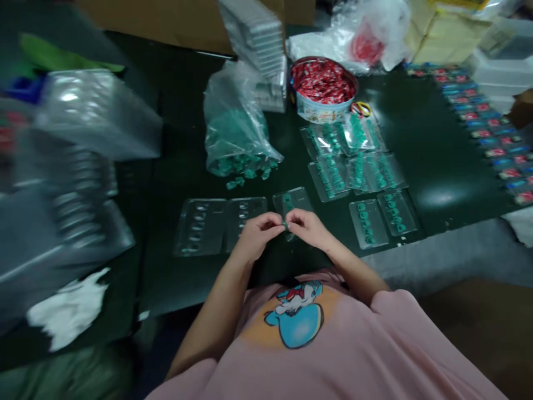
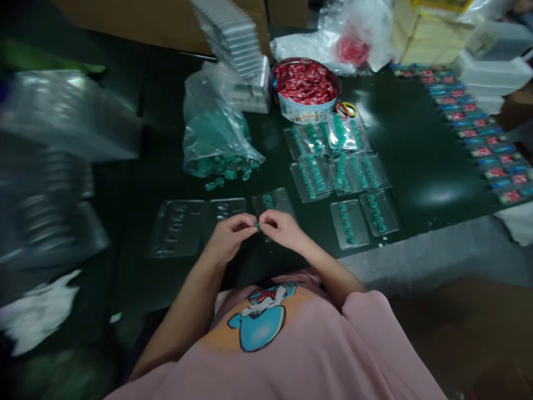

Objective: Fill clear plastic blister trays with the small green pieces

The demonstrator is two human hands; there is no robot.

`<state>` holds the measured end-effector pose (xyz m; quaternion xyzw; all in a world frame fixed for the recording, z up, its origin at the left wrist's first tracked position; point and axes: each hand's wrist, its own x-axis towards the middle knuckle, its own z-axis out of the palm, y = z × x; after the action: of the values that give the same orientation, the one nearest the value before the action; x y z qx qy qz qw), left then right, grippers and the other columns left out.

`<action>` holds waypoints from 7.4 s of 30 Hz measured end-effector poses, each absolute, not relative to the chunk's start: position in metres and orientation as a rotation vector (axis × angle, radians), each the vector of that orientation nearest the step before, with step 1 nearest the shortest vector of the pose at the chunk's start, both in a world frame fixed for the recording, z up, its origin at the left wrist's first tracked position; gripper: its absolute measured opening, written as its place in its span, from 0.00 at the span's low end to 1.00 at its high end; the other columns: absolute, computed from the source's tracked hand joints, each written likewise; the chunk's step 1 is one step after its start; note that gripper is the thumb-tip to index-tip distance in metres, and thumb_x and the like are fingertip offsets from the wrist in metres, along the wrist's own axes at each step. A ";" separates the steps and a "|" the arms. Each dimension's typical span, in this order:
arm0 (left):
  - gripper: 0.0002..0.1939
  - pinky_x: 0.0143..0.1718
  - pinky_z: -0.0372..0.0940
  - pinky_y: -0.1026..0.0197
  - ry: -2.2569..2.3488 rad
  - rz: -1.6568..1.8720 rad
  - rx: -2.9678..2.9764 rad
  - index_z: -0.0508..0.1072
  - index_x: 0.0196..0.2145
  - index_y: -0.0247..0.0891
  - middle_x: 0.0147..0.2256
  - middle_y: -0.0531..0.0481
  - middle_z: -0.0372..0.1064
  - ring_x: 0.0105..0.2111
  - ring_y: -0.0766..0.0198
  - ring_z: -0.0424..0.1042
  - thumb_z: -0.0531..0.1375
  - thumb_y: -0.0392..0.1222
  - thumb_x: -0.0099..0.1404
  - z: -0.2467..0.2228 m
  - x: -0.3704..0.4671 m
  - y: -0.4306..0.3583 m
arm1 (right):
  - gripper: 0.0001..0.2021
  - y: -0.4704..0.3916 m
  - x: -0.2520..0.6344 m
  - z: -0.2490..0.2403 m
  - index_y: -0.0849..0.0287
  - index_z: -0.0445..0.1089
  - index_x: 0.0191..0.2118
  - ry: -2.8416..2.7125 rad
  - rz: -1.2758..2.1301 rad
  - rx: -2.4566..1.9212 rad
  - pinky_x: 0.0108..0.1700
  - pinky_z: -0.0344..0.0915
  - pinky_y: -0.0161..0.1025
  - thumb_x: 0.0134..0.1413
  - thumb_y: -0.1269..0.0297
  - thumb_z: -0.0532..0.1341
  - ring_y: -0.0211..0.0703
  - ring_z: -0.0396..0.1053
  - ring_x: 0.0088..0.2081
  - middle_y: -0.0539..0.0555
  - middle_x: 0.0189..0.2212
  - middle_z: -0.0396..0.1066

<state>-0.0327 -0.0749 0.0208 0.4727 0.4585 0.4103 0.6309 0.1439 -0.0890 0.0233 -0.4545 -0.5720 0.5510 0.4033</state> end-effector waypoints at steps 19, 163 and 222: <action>0.17 0.35 0.61 0.65 0.923 0.920 0.849 0.72 0.27 0.34 0.28 0.55 0.70 0.28 0.71 0.67 0.74 0.39 0.43 0.022 -0.026 -0.075 | 0.08 -0.092 0.137 0.016 0.56 0.63 0.29 -1.205 1.368 -1.091 0.32 0.59 0.35 0.44 0.64 0.64 0.35 0.62 0.27 0.46 0.25 0.65; 0.16 0.44 0.64 0.55 1.032 0.832 2.446 0.71 0.52 0.41 0.43 0.43 0.74 0.42 0.57 0.73 0.58 0.44 0.68 0.022 0.025 -0.114 | 0.19 -0.088 0.236 0.027 0.58 0.71 0.49 -1.555 0.369 -1.696 0.46 0.68 0.39 0.60 0.73 0.46 0.39 0.70 0.36 0.56 0.40 0.70; 0.15 0.39 0.69 0.59 1.188 1.285 1.233 0.80 0.41 0.39 0.44 0.45 0.75 0.34 0.64 0.73 0.67 0.44 0.56 -0.008 -0.047 -0.032 | 0.13 -0.003 0.115 0.007 0.59 0.74 0.34 -1.249 1.649 -1.104 0.34 0.62 0.33 0.45 0.56 0.68 0.34 0.66 0.29 0.48 0.26 0.71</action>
<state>-0.0471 -0.0321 -0.0083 0.5054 0.4869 0.5267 0.4797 0.1152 -0.0033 0.0072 -0.4339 -0.4911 0.6481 0.3880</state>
